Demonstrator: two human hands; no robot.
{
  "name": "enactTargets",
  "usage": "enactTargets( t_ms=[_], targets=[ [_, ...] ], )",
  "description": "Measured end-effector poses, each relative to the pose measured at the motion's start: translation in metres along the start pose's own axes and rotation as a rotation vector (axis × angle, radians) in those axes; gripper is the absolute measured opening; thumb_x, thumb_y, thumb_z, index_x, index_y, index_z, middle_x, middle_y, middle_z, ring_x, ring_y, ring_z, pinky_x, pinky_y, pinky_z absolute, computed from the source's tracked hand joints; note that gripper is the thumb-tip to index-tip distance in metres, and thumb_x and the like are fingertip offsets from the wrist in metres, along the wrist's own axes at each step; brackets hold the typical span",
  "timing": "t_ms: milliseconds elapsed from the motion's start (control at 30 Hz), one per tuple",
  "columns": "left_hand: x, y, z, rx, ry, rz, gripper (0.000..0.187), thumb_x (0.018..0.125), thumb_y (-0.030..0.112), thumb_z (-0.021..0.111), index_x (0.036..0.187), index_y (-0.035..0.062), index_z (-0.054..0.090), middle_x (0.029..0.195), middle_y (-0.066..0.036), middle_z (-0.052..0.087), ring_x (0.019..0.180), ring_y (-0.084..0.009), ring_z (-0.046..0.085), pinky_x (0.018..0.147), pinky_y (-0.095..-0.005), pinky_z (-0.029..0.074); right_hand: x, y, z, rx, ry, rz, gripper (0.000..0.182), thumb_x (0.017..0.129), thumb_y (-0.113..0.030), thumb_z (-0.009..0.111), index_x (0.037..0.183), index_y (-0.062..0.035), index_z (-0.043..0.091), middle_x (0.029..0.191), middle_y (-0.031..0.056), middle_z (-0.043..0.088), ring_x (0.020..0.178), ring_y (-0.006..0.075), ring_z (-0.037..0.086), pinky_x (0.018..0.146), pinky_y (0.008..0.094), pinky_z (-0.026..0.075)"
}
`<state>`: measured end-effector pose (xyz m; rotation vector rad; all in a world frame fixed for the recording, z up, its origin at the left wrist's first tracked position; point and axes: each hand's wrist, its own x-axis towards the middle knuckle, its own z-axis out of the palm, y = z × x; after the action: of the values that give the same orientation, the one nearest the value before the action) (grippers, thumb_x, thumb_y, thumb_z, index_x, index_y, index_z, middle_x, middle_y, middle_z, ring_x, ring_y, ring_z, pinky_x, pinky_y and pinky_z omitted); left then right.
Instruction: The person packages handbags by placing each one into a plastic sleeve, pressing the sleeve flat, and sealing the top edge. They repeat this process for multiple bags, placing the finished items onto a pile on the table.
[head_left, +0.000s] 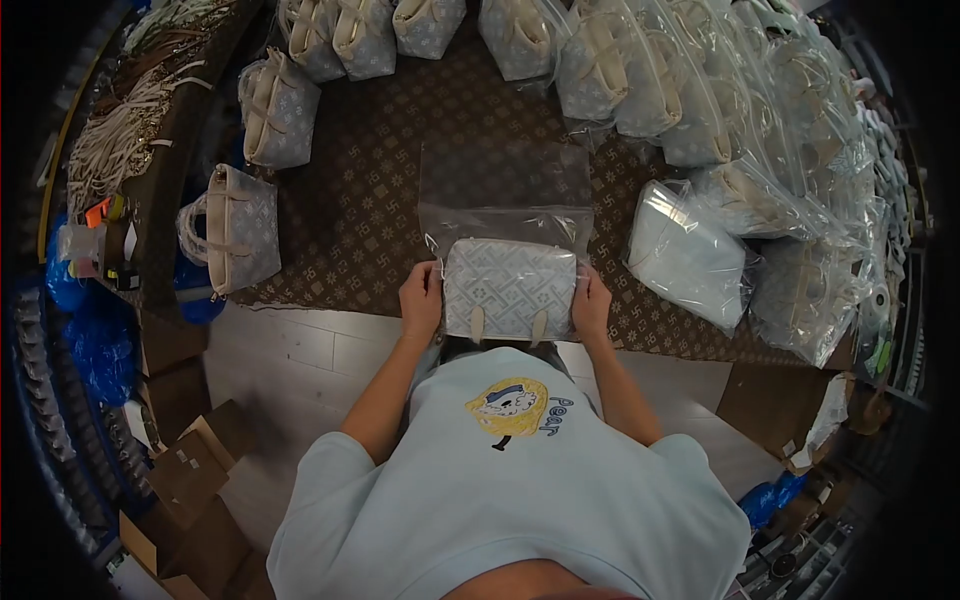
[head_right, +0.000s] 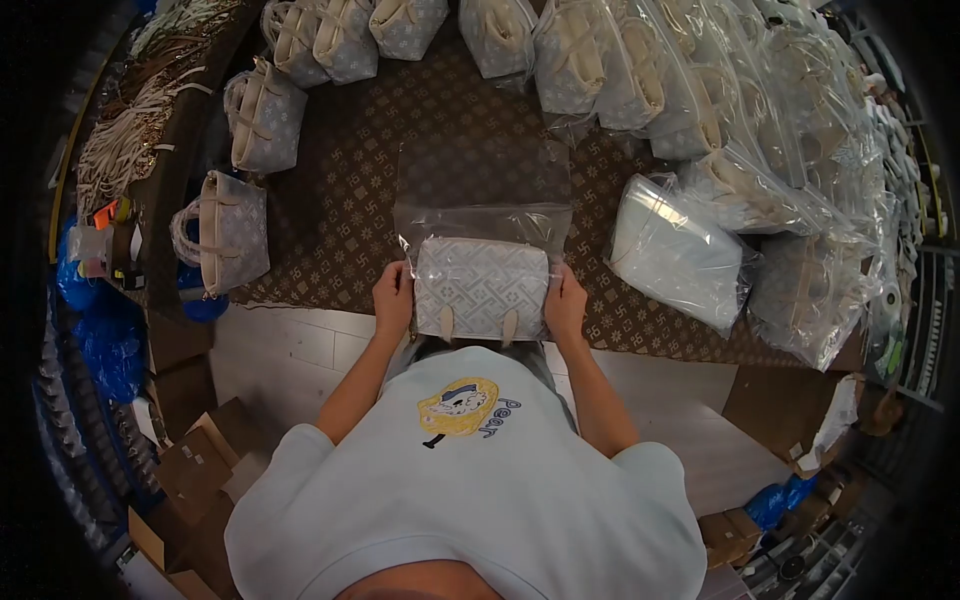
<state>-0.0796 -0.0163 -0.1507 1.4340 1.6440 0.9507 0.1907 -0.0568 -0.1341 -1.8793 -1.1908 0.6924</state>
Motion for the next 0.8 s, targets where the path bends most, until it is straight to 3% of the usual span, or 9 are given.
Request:
enactTargets(
  t_ms=[100, 167, 233, 333, 433, 467, 567, 633, 800],
  targets=[
    [0.025, -0.003, -0.014, -0.268, -0.089, -0.338, 0.017, 0.089, 0.015, 0.052, 0.084, 0.0001, 0.058, 0.072, 0.0, 0.058, 0.064, -0.0056, 0.048, 0.059, -0.0226, 0.041, 0.04, -0.031, -0.027, -0.047, -0.142, -0.003, 0.022, 0.09, -0.015, 0.049, 0.1, 0.0017, 0.059, 0.082, 0.0254, 0.06, 0.076, 0.0381, 0.06, 0.064, 0.0375, 0.045],
    [0.043, 0.054, -0.052, -0.084, -0.242, -0.25, 0.024, 0.084, 0.018, 0.052, 0.075, -0.0036, 0.057, 0.063, -0.012, 0.058, 0.055, -0.0138, 0.049, 0.054, -0.0318, 0.041, 0.069, -0.077, -0.059, -0.162, -0.354, 0.145, 0.022, 0.088, -0.018, 0.052, 0.088, 0.0029, 0.059, 0.072, 0.0241, 0.058, 0.065, 0.0368, 0.059, 0.056, 0.0389, 0.042],
    [0.041, 0.128, -0.087, 0.109, -0.176, -0.088, 0.027, 0.082, 0.021, 0.051, 0.072, -0.0028, 0.058, 0.063, -0.019, 0.056, 0.051, -0.0238, 0.052, 0.053, -0.0355, 0.04, 0.077, -0.135, -0.084, -0.415, -0.306, -0.149, 0.026, 0.086, -0.019, 0.054, 0.075, 0.0041, 0.058, 0.061, 0.0212, 0.055, 0.053, 0.0346, 0.054, 0.05, 0.0402, 0.038],
    [0.04, 0.164, -0.115, 0.327, -0.213, -0.031, 0.028, 0.08, 0.022, 0.048, 0.074, -0.0023, 0.058, 0.068, -0.023, 0.055, 0.056, -0.0319, 0.054, 0.055, -0.0382, 0.041, 0.074, -0.177, -0.105, -0.118, -0.249, -0.035, 0.028, 0.082, -0.019, 0.056, 0.066, 0.0033, 0.057, 0.059, 0.0212, 0.052, 0.053, 0.0363, 0.053, 0.049, 0.0369, 0.04],
    [0.049, 0.146, -0.113, 0.372, -0.307, -0.174, 0.029, 0.078, 0.023, 0.047, 0.068, -0.0019, 0.058, 0.061, -0.021, 0.055, 0.055, -0.0277, 0.054, 0.058, -0.0375, 0.043, 0.077, -0.18, -0.093, -0.479, -0.313, -0.251, 0.029, 0.08, -0.021, 0.056, 0.063, 0.0028, 0.058, 0.057, 0.0182, 0.054, 0.05, 0.0294, 0.055, 0.048, 0.0339, 0.04],
    [0.046, 0.142, -0.114, 0.288, -0.376, -0.205, 0.029, 0.078, 0.022, 0.047, 0.066, -0.002, 0.058, 0.058, -0.018, 0.055, 0.053, -0.0245, 0.054, 0.055, -0.036, 0.043, 0.079, -0.167, -0.088, -0.409, -0.37, -0.172, 0.032, 0.08, -0.022, 0.056, 0.059, 0.0021, 0.058, 0.052, 0.0105, 0.055, 0.047, 0.0169, 0.054, 0.047, 0.0311, 0.039],
    [0.036, 0.153, -0.122, 0.049, -0.441, -0.358, 0.03, 0.079, 0.019, 0.046, 0.057, -0.0002, 0.054, 0.05, -0.007, 0.052, 0.045, -0.014, 0.049, 0.045, -0.0287, 0.038, 0.074, -0.161, -0.098, -0.144, -0.511, 0.076, 0.034, 0.081, -0.024, 0.056, 0.057, 0.0001, 0.058, 0.05, 0.0021, 0.054, 0.047, 0.0079, 0.049, 0.045, 0.0269, 0.036],
    [0.036, 0.148, -0.131, -0.228, -0.467, -0.363, 0.024, 0.078, 0.014, 0.048, 0.057, 0.0042, 0.053, 0.049, -0.001, 0.046, 0.042, -0.0061, 0.043, 0.039, -0.022, 0.033, 0.074, -0.162, -0.097, -0.069, -0.573, 0.169, 0.034, 0.082, -0.023, 0.056, 0.057, -0.0011, 0.058, 0.05, 0.0004, 0.053, 0.047, 0.0062, 0.046, 0.045, 0.0251, 0.034],
    [0.025, 0.178, -0.161, -0.248, -0.607, -0.315, 0.03, 0.078, 0.014, 0.048, 0.049, 0.0068, 0.047, 0.043, 0.001, 0.042, 0.037, -0.0048, 0.037, 0.036, -0.0212, 0.028, 0.062, -0.187, -0.123, 0.096, -0.555, 0.317, 0.031, 0.083, -0.021, 0.056, 0.058, -0.0032, 0.058, 0.051, -0.0022, 0.052, 0.046, 0.0028, 0.041, 0.044, 0.0215, 0.031]
  ],
)
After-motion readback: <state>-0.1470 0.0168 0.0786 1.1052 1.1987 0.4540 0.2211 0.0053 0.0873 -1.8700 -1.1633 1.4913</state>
